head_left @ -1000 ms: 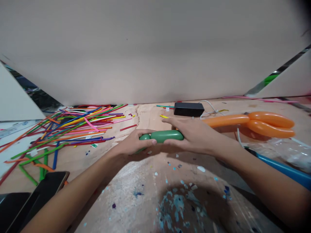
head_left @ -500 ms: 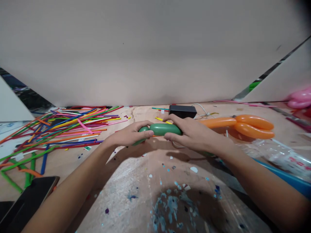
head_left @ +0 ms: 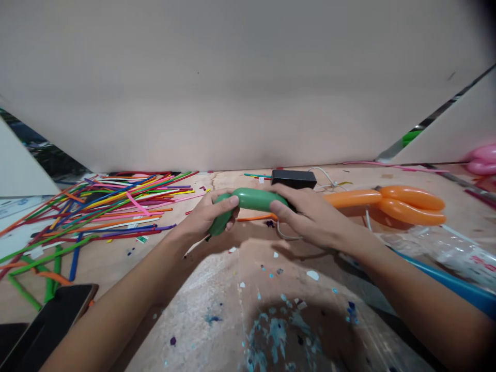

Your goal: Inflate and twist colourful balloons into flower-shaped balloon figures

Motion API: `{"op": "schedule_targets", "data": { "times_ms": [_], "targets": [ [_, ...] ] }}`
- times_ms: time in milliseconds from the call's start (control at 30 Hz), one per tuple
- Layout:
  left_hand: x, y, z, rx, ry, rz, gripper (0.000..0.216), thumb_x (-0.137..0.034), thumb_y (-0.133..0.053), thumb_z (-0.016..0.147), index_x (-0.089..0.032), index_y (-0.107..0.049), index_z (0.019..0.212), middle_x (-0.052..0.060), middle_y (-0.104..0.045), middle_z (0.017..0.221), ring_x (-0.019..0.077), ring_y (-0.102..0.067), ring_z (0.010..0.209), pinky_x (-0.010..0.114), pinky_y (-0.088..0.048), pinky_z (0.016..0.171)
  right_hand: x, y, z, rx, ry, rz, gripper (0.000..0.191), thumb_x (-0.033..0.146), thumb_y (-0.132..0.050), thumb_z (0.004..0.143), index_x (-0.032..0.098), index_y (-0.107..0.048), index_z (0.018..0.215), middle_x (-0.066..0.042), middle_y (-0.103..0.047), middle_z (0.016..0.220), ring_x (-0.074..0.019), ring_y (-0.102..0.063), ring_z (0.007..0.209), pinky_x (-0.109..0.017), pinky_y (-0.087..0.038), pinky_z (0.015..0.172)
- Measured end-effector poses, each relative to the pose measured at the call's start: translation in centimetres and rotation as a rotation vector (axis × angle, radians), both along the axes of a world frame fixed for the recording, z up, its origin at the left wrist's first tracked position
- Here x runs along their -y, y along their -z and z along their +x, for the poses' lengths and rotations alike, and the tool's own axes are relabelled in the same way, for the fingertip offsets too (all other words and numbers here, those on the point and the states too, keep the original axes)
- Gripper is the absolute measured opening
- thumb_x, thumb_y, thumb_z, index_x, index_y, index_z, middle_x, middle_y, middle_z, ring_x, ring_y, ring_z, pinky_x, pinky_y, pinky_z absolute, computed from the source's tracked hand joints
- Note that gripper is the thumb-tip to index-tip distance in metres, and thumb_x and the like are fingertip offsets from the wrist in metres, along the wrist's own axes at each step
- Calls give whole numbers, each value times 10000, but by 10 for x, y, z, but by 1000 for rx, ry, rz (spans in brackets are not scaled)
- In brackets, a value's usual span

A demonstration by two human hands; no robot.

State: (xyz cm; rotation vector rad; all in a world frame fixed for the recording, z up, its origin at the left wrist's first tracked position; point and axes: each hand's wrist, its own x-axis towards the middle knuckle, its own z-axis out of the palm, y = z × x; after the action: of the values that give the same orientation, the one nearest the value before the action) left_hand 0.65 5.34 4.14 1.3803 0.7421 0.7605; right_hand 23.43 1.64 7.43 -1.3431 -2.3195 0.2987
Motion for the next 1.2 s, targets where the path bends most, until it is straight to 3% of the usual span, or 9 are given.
{"op": "schedule_targets", "data": {
  "times_ms": [200,300,433,633,767,900,1000,1100,1200],
  "targets": [
    [3,-15,-7,-490,-54,618,367,-422,-642,818,-191,-660,1104,38,-704,939,143,-634,769,263,-484,710,-5,-5,8,-29,-28,-214,372,534,-504,907,201,-590,1051,-41,-683,886,-182,-623,748,-282,-434,645],
    [6,-17,-10,-583,-31,876,407,-405,-624,842,-232,-628,1210,41,-703,1085,184,-634,944,303,-465,843,-5,-3,10,-153,-88,-474,383,549,-503,904,204,-554,1061,-34,-685,838,-165,-631,698,-267,-460,599],
    [10,-21,-17,-680,26,1053,383,-373,-558,891,-253,-598,1253,39,-697,1042,174,-631,900,280,-447,783,1,1,9,-350,-157,-814,443,610,-384,933,206,-564,972,-21,-647,700,-132,-588,547,-246,-445,493],
    [18,-28,-20,-855,80,1284,458,-502,-521,892,-260,-571,1277,27,-665,883,164,-608,769,266,-374,640,1,7,1,-431,-248,-1029,527,602,-350,937,187,-540,675,2,-524,526,-102,-477,428,-245,-409,446],
    [20,-24,-17,-913,76,1327,413,-502,-460,921,-274,-586,1242,11,-659,827,167,-617,741,272,-351,602,-4,15,-4,-466,-361,-1043,559,650,-367,914,166,-548,702,25,-479,504,-78,-434,403,-226,-392,434],
    [16,-20,-22,-914,39,1234,390,-498,-480,913,-275,-615,1203,15,-681,861,172,-625,737,276,-376,609,-9,13,4,-438,-342,-1007,588,681,-454,860,163,-551,1120,-39,-632,778,-133,-600,582,-262,-484,546],
    [9,-17,-31,-896,-23,1110,412,-500,-533,887,-266,-616,1216,34,-714,1019,200,-654,881,292,-435,721,-9,1,20,-191,-228,-730,734,591,-633,786,215,-407,1374,-87,-650,1050,-206,-658,842,-316,-518,710],
    [0,-14,-43,-910,-111,1005,423,-501,-561,869,-262,-631,1211,43,-720,1090,234,-660,957,323,-451,791,-6,-13,36,38,-33,-410,724,534,-683,758,259,-426,1376,-80,-645,1136,-251,-635,965,-335,-497,765],
    [-5,-12,-51,-885,-140,968,422,-501,-583,855,-269,-645,1201,40,-726,1079,235,-665,935,330,-458,801,-2,-22,47,90,29,-381,574,553,-585,828,251,-485,1305,-65,-680,1057,-241,-649,880,-325,-493,696]
  ]
}}
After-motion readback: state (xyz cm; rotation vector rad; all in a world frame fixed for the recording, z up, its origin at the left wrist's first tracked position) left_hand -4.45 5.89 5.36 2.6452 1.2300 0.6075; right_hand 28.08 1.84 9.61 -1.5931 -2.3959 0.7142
